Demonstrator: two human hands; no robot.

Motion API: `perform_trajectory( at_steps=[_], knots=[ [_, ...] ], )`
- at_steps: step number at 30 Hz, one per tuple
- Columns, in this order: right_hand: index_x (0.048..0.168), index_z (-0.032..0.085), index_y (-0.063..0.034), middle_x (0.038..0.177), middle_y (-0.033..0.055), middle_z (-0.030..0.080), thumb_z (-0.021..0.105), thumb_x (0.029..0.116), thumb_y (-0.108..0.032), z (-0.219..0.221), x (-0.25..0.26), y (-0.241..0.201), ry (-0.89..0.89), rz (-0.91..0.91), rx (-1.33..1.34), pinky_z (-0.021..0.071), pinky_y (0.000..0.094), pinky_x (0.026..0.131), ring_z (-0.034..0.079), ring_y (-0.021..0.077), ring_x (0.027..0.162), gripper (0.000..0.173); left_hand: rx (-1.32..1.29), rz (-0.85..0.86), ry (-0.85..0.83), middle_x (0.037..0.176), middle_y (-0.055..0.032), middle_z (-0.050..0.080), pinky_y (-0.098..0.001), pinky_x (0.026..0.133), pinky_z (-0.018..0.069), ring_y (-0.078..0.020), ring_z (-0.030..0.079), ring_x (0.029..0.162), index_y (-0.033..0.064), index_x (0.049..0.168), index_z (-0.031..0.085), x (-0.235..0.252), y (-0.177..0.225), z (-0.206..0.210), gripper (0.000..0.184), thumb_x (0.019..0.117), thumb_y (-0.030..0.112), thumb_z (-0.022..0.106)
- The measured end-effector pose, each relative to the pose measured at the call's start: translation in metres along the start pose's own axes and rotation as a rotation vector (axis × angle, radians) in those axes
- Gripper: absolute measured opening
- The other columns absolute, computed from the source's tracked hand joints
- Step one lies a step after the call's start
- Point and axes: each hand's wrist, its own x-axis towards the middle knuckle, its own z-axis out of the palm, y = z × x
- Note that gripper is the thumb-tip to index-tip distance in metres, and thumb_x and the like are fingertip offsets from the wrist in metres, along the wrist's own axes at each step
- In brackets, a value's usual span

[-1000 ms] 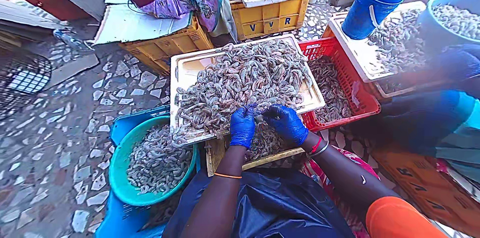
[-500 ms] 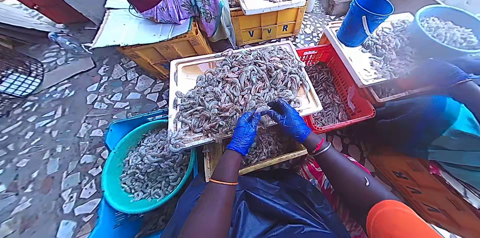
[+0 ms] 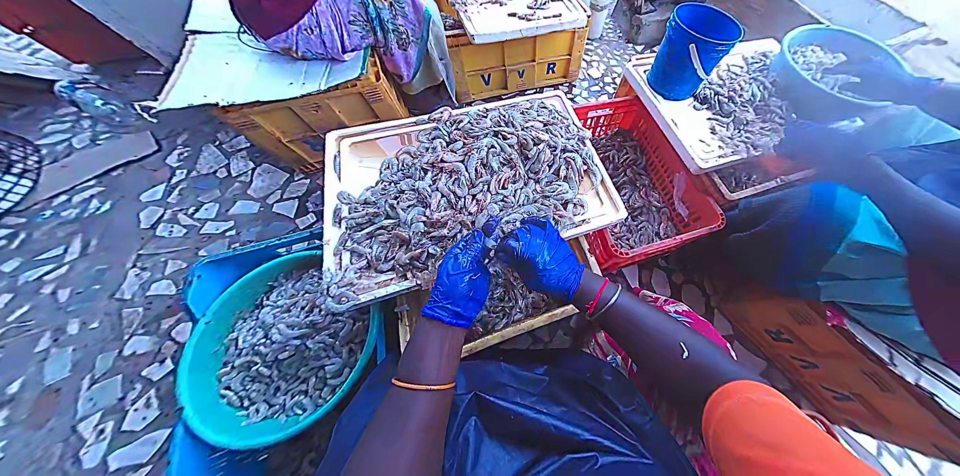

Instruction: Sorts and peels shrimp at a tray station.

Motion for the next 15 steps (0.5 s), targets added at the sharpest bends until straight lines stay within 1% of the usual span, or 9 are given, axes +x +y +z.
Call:
perform_trajectory(
  at_steps=[1, 3, 4, 5, 6, 8, 10, 13, 15],
  knots=[
    [0.106, 0.076, -0.0145, 0.100, 0.0067, 0.075, 0.055, 0.1041, -0.028, 0.001, 0.002, -0.003, -0.053, 0.024, -0.013, 0.0483, 0.0495, 0.104, 0.071, 0.0252, 0.099, 0.026, 0.035, 0.028, 0.077, 0.133, -0.0104, 0.063, -0.0367, 0.102, 0.0508, -0.0168, 0.061, 0.119, -0.0010, 0.134, 0.054, 0.001, 0.004, -0.006, 0.034, 0.1101, 0.013, 0.035],
    [0.114, 0.073, -0.0156, 0.110, 0.0098, 0.073, 0.047, 0.1066, -0.040, -0.006, 0.008, -0.008, -0.364, 0.167, 0.014, 0.0444, 0.0530, 0.105, 0.068, 0.0285, 0.106, 0.036, 0.015, 0.122, 0.312, 0.137, -0.0078, 0.060, -0.0397, 0.102, 0.0495, -0.0176, 0.059, 0.123, 0.0053, 0.137, 0.052, 0.004, 0.018, -0.020, 0.036, 0.1124, 0.023, 0.034],
    [0.119, 0.070, -0.0157, 0.118, 0.0124, 0.071, 0.047, 0.1050, -0.047, -0.010, 0.012, -0.004, -0.554, 0.238, 0.007, 0.0411, 0.0570, 0.106, 0.064, 0.0318, 0.113, 0.042, -0.063, 0.195, 0.427, 0.141, -0.0067, 0.057, -0.0413, 0.103, 0.0487, -0.0185, 0.058, 0.125, 0.0088, 0.142, 0.049, 0.005, 0.027, -0.031, 0.039, 0.1135, 0.027, 0.030],
    [0.123, 0.070, -0.0151, 0.123, 0.0147, 0.069, 0.052, 0.1014, -0.051, -0.013, 0.014, 0.002, -0.674, 0.318, -0.002, 0.0401, 0.0603, 0.106, 0.062, 0.0344, 0.118, 0.046, -0.172, 0.251, 0.530, 0.145, -0.0055, 0.055, -0.0425, 0.105, 0.0472, -0.0192, 0.057, 0.128, 0.0136, 0.149, 0.044, 0.006, 0.036, -0.043, 0.044, 0.1141, 0.032, 0.026],
    [0.124, 0.071, -0.0160, 0.125, 0.0132, 0.069, 0.055, 0.0993, -0.051, -0.015, 0.015, 0.012, -0.703, 0.418, -0.010, 0.0424, 0.0594, 0.104, 0.062, 0.0330, 0.120, 0.046, -0.284, 0.281, 0.619, 0.145, -0.0038, 0.054, -0.0417, 0.104, 0.0466, -0.0177, 0.057, 0.126, 0.0182, 0.153, 0.039, 0.006, 0.046, -0.057, 0.047, 0.1140, 0.037, 0.020],
    [0.121, 0.072, -0.0149, 0.123, 0.0107, 0.071, 0.055, 0.1020, -0.045, -0.023, 0.017, 0.037, -0.633, 0.646, -0.044, 0.0490, 0.0557, 0.101, 0.065, 0.0302, 0.118, 0.039, -0.485, 0.240, 0.725, 0.145, -0.0054, 0.049, -0.0390, 0.105, 0.0450, -0.0159, 0.054, 0.126, 0.0176, 0.153, 0.029, 0.007, 0.057, -0.080, 0.054, 0.1116, 0.047, 0.010],
    [0.118, 0.071, -0.0116, 0.117, 0.0139, 0.071, 0.058, 0.1020, -0.036, -0.025, 0.021, 0.061, -0.537, 0.797, -0.109, 0.0520, 0.0587, 0.092, 0.067, 0.0340, 0.112, 0.032, -0.565, 0.082, 0.760, 0.150, -0.0081, 0.045, -0.0394, 0.105, 0.0470, -0.0176, 0.054, 0.130, 0.0177, 0.156, 0.024, 0.009, 0.056, -0.089, 0.062, 0.1087, 0.056, 0.012],
    [0.117, 0.071, -0.0128, 0.113, 0.0149, 0.071, 0.066, 0.0952, -0.023, -0.014, 0.029, 0.081, -0.431, 0.818, -0.174, 0.0541, 0.0620, 0.082, 0.069, 0.0370, 0.103, 0.024, -0.444, -0.057, 0.656, 0.152, -0.0107, 0.047, -0.0426, 0.104, 0.0487, -0.0218, 0.056, 0.131, 0.0155, 0.155, 0.027, 0.020, 0.045, -0.071, 0.062, 0.1093, 0.057, 0.023],
    [0.118, 0.072, -0.0154, 0.118, 0.0151, 0.068, 0.068, 0.0921, -0.019, -0.003, 0.036, 0.082, -0.444, 0.731, -0.244, 0.0547, 0.0607, 0.083, 0.068, 0.0367, 0.105, 0.026, -0.303, -0.098, 0.518, 0.150, -0.0125, 0.051, -0.0409, 0.102, 0.0499, -0.0225, 0.059, 0.127, 0.0114, 0.153, 0.031, 0.029, 0.038, -0.058, 0.055, 0.1121, 0.048, 0.025]
  ],
)
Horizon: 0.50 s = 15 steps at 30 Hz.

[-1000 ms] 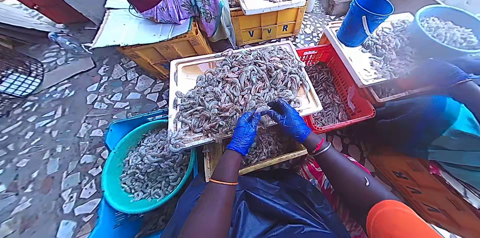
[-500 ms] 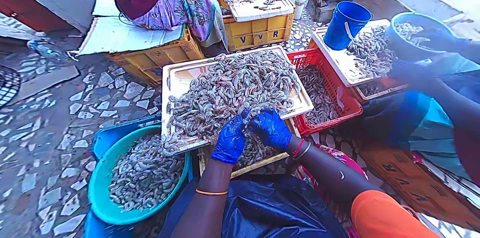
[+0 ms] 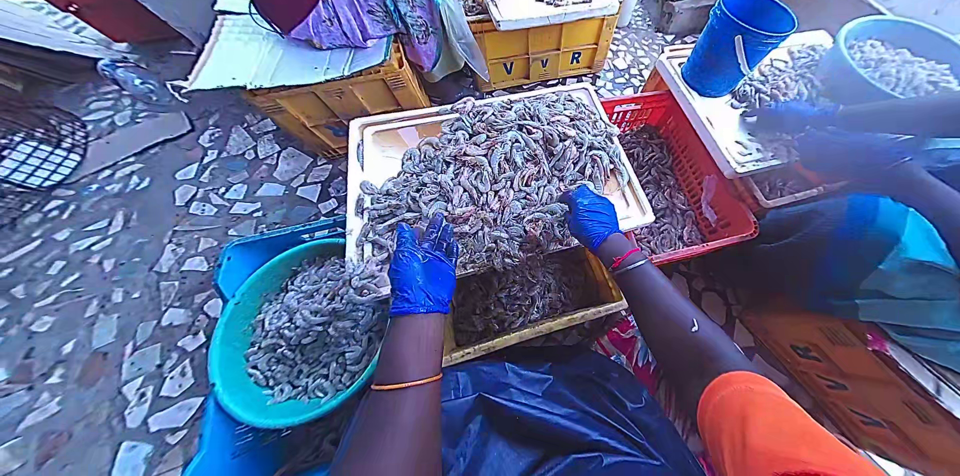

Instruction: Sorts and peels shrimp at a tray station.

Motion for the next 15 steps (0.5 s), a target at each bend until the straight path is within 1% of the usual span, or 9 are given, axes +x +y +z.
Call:
perform_trajectory(
  at_steps=[1, 3, 4, 6, 9, 11, 12, 14, 15],
  knots=[
    [0.119, 0.072, -0.0143, 0.121, 0.0171, 0.067, 0.067, 0.0922, -0.019, 0.002, 0.001, -0.007, -0.025, -0.014, -0.059, 0.0522, 0.0608, 0.087, 0.066, 0.0378, 0.109, 0.028, 0.072, -0.008, -0.045, 0.145, -0.0122, 0.056, -0.0392, 0.098, 0.0515, -0.0215, 0.063, 0.121, 0.0106, 0.151, 0.037, 0.000, -0.004, 0.006, 0.049, 0.1130, 0.041, 0.028],
    [0.125, 0.066, -0.0029, 0.130, 0.0246, 0.063, 0.059, 0.0972, -0.019, 0.004, 0.000, -0.020, -0.106, 0.006, -0.171, 0.0457, 0.0630, 0.097, 0.060, 0.0429, 0.120, 0.033, 0.182, -0.035, -0.132, 0.130, -0.0105, 0.067, -0.0354, 0.088, 0.0545, -0.0198, 0.068, 0.108, 0.0104, 0.144, 0.052, -0.002, -0.011, 0.018, 0.041, 0.1133, 0.031, 0.033],
    [0.127, 0.063, 0.0015, 0.132, 0.0269, 0.061, 0.054, 0.0988, -0.016, 0.004, 0.001, -0.025, -0.111, 0.017, -0.212, 0.0443, 0.0631, 0.099, 0.059, 0.0443, 0.122, 0.035, 0.221, -0.031, -0.187, 0.126, -0.0117, 0.069, -0.0350, 0.085, 0.0553, -0.0204, 0.069, 0.105, 0.0077, 0.142, 0.054, -0.002, -0.012, 0.024, 0.040, 0.1131, 0.027, 0.034],
    [0.124, 0.064, 0.0052, 0.128, 0.0291, 0.062, 0.052, 0.0993, -0.014, 0.010, 0.001, -0.027, -0.047, 0.005, -0.250, 0.0457, 0.0627, 0.096, 0.060, 0.0459, 0.119, 0.033, 0.345, 0.014, -0.303, 0.124, -0.0124, 0.069, -0.0342, 0.086, 0.0558, -0.0198, 0.069, 0.105, 0.0035, 0.141, 0.055, -0.002, -0.018, 0.029, 0.040, 0.1129, 0.024, 0.035],
    [0.123, 0.067, 0.0006, 0.131, 0.0277, 0.061, 0.059, 0.0987, -0.023, 0.013, 0.001, -0.021, -0.046, 0.001, -0.277, 0.0441, 0.0645, 0.098, 0.059, 0.0453, 0.121, 0.035, 0.502, 0.076, -0.360, 0.125, -0.0146, 0.067, -0.0332, 0.092, 0.0558, -0.0178, 0.068, 0.108, -0.0011, 0.139, 0.056, -0.006, -0.027, 0.036, 0.040, 0.1126, 0.023, 0.039],
    [0.121, 0.070, -0.0037, 0.131, 0.0254, 0.062, 0.063, 0.0962, -0.029, 0.011, 0.001, -0.018, -0.008, -0.002, -0.282, 0.0446, 0.0653, 0.096, 0.060, 0.0442, 0.121, 0.036, 0.572, 0.096, -0.384, 0.132, -0.0187, 0.065, -0.0350, 0.101, 0.0533, -0.0204, 0.066, 0.116, -0.0031, 0.140, 0.055, -0.010, -0.030, 0.041, 0.040, 0.1115, 0.022, 0.043],
    [0.121, 0.071, -0.0064, 0.130, 0.0241, 0.063, 0.062, 0.0978, -0.031, 0.006, -0.001, -0.018, 0.030, -0.003, -0.274, 0.0454, 0.0652, 0.095, 0.060, 0.0435, 0.121, 0.035, 0.617, 0.117, -0.412, 0.135, -0.0190, 0.063, -0.0354, 0.106, 0.0508, -0.0208, 0.064, 0.121, -0.0035, 0.139, 0.056, -0.010, -0.033, 0.042, 0.039, 0.1105, 0.020, 0.046],
    [0.119, 0.072, -0.0095, 0.127, 0.0227, 0.066, 0.058, 0.1005, -0.034, -0.010, -0.009, -0.019, 0.132, -0.001, -0.222, 0.0485, 0.0637, 0.093, 0.063, 0.0422, 0.118, 0.033, 0.815, 0.206, -0.505, 0.141, -0.0137, 0.062, -0.0368, 0.115, 0.0435, -0.0187, 0.058, 0.132, 0.0017, 0.139, 0.060, -0.008, -0.042, 0.039, 0.037, 0.1092, 0.020, 0.047],
    [0.120, 0.072, -0.0094, 0.126, 0.0227, 0.067, 0.055, 0.1031, -0.036, -0.019, -0.013, -0.020, 0.178, -0.008, -0.158, 0.0502, 0.0625, 0.092, 0.064, 0.0416, 0.117, 0.035, 0.975, 0.256, -0.532, 0.143, -0.0089, 0.062, -0.0402, 0.117, 0.0416, -0.0181, 0.056, 0.134, 0.0096, 0.140, 0.062, -0.007, -0.046, 0.038, 0.037, 0.1087, 0.023, 0.047]
  ],
)
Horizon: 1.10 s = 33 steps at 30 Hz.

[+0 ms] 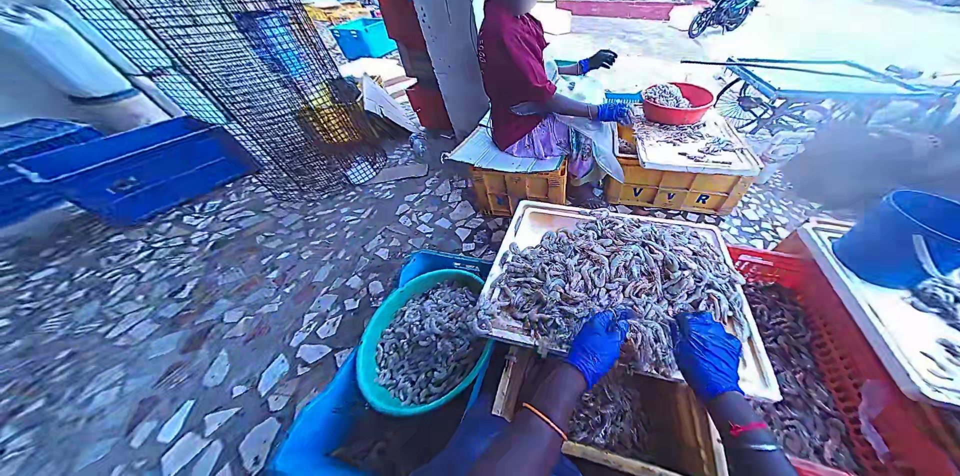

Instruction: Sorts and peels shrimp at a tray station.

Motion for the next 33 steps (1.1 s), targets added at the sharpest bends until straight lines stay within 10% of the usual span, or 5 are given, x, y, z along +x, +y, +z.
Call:
perform_trajectory(
  at_steps=[6, 15, 20, 30, 33],
  knots=[
    [0.119, 0.071, -0.0058, 0.112, 0.0142, 0.072, 0.050, 0.1070, -0.035, -0.015, -0.025, -0.005, -0.133, -0.094, 0.843, 0.0513, 0.0502, 0.097, 0.067, 0.0259, 0.106, 0.038, -0.203, 0.094, -0.013, 0.146, -0.0158, 0.057, -0.0335, 0.116, 0.0417, -0.0176, 0.056, 0.134, 0.0003, 0.148, 0.051, -0.013, 0.016, 0.023, 0.045, 0.1047, 0.015, 0.056],
    [0.125, 0.072, -0.0182, 0.121, 0.0062, 0.073, 0.054, 0.1046, -0.038, -0.028, -0.036, -0.009, -0.190, -0.279, 0.561, 0.0516, 0.0480, 0.101, 0.068, 0.0220, 0.113, 0.034, -0.188, -0.023, 0.253, 0.128, -0.0140, 0.070, -0.0346, 0.106, 0.0491, -0.0176, 0.067, 0.117, 0.0025, 0.141, 0.060, -0.006, 0.013, 0.029, 0.037, 0.1054, 0.008, 0.053],
    [0.145, 0.056, -0.0080, 0.137, 0.0124, 0.065, 0.057, 0.1043, -0.031, -0.022, -0.018, 0.007, -0.297, -0.257, 0.633, 0.0476, 0.0445, 0.110, 0.064, 0.0243, 0.123, 0.047, 0.651, -0.188, -0.123, 0.131, -0.0227, 0.066, -0.0588, 0.104, 0.0491, -0.0402, 0.066, 0.118, 0.0160, 0.167, 0.000, -0.011, 0.034, 0.029, 0.068, 0.1114, 0.030, 0.037],
    [0.118, 0.072, -0.0099, 0.117, 0.0139, 0.071, 0.045, 0.1074, -0.035, -0.023, -0.018, -0.005, -0.404, -0.274, 0.445, 0.0459, 0.0505, 0.105, 0.064, 0.0293, 0.118, 0.038, 0.835, -0.026, -0.095, 0.142, -0.0157, 0.060, -0.0589, 0.105, 0.0458, -0.0343, 0.059, 0.130, 0.0262, 0.151, 0.053, -0.013, 0.026, 0.034, 0.048, 0.1038, 0.018, 0.049],
    [0.117, 0.070, -0.0079, 0.116, 0.0145, 0.069, 0.045, 0.1077, -0.037, -0.021, -0.016, -0.001, -0.408, -0.218, 0.521, 0.0467, 0.0504, 0.102, 0.064, 0.0287, 0.115, 0.039, 0.899, -0.077, -0.057, 0.141, -0.0179, 0.061, -0.0588, 0.105, 0.0462, -0.0363, 0.060, 0.128, 0.0250, 0.159, 0.041, -0.011, 0.029, 0.034, 0.053, 0.1067, 0.020, 0.046]
  ],
)
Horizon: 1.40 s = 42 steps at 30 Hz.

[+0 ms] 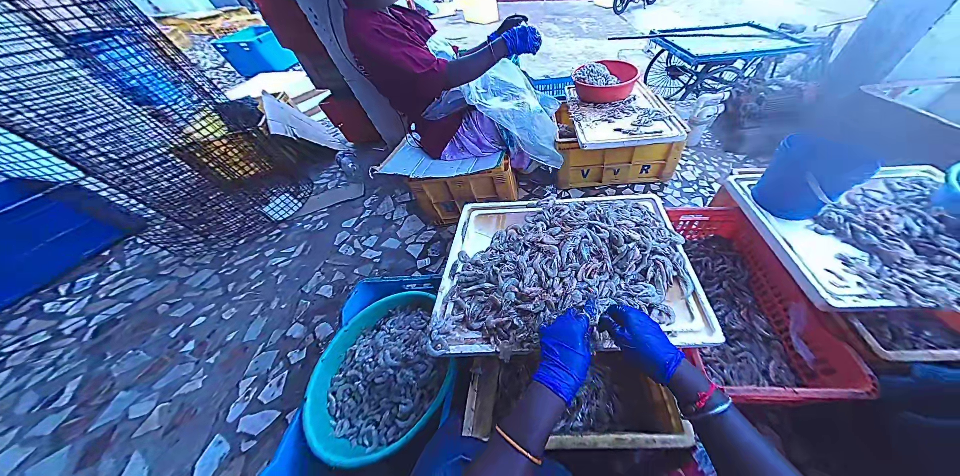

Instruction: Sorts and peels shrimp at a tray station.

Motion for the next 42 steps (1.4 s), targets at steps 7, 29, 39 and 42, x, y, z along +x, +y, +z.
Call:
perform_trajectory(
  at_steps=[7, 29, 39, 42],
  knots=[
    [0.130, 0.066, -0.0083, 0.128, 0.0152, 0.068, 0.054, 0.1041, -0.037, 0.012, -0.005, -0.002, -0.183, -0.042, -0.065, 0.0448, 0.0540, 0.107, 0.062, 0.0309, 0.125, 0.041, 0.122, -0.055, -0.111, 0.141, -0.0233, 0.057, -0.0617, 0.097, 0.0500, -0.0423, 0.065, 0.116, 0.0150, 0.166, -0.001, -0.006, 0.018, 0.017, 0.093, 0.0948, 0.000, 0.056],
    [0.121, 0.070, -0.0055, 0.121, 0.0175, 0.070, 0.049, 0.1064, -0.030, 0.005, -0.002, 0.012, -0.160, -0.071, 0.005, 0.0462, 0.0547, 0.104, 0.064, 0.0324, 0.119, 0.036, -0.293, 0.222, 0.057, 0.160, -0.0312, 0.030, -0.0455, 0.116, 0.0403, -0.0427, 0.042, 0.143, 0.0042, 0.165, 0.004, 0.001, 0.014, 0.028, 0.105, 0.0805, -0.010, 0.065],
    [0.106, 0.072, -0.0065, 0.097, 0.0125, 0.069, 0.042, 0.1086, -0.040, -0.006, -0.002, 0.012, -0.106, -0.048, 0.166, 0.0484, 0.0505, 0.090, 0.065, 0.0265, 0.094, 0.044, 0.140, 0.029, 0.082, 0.127, -0.0162, 0.070, -0.0592, 0.114, 0.0350, -0.0334, 0.065, 0.120, 0.0197, 0.145, 0.060, 0.000, 0.008, 0.011, 0.045, 0.1033, 0.012, 0.047],
    [0.100, 0.071, -0.0066, 0.092, 0.0107, 0.069, 0.046, 0.1069, -0.041, 0.000, 0.003, 0.013, -0.093, -0.012, 0.200, 0.0484, 0.0504, 0.085, 0.065, 0.0252, 0.089, 0.043, 0.246, 0.030, 0.029, 0.124, -0.0161, 0.070, -0.0610, 0.121, 0.0218, -0.0323, 0.065, 0.120, 0.0119, 0.134, 0.067, -0.003, 0.008, 0.011, 0.038, 0.1001, 0.009, 0.050]
  ],
)
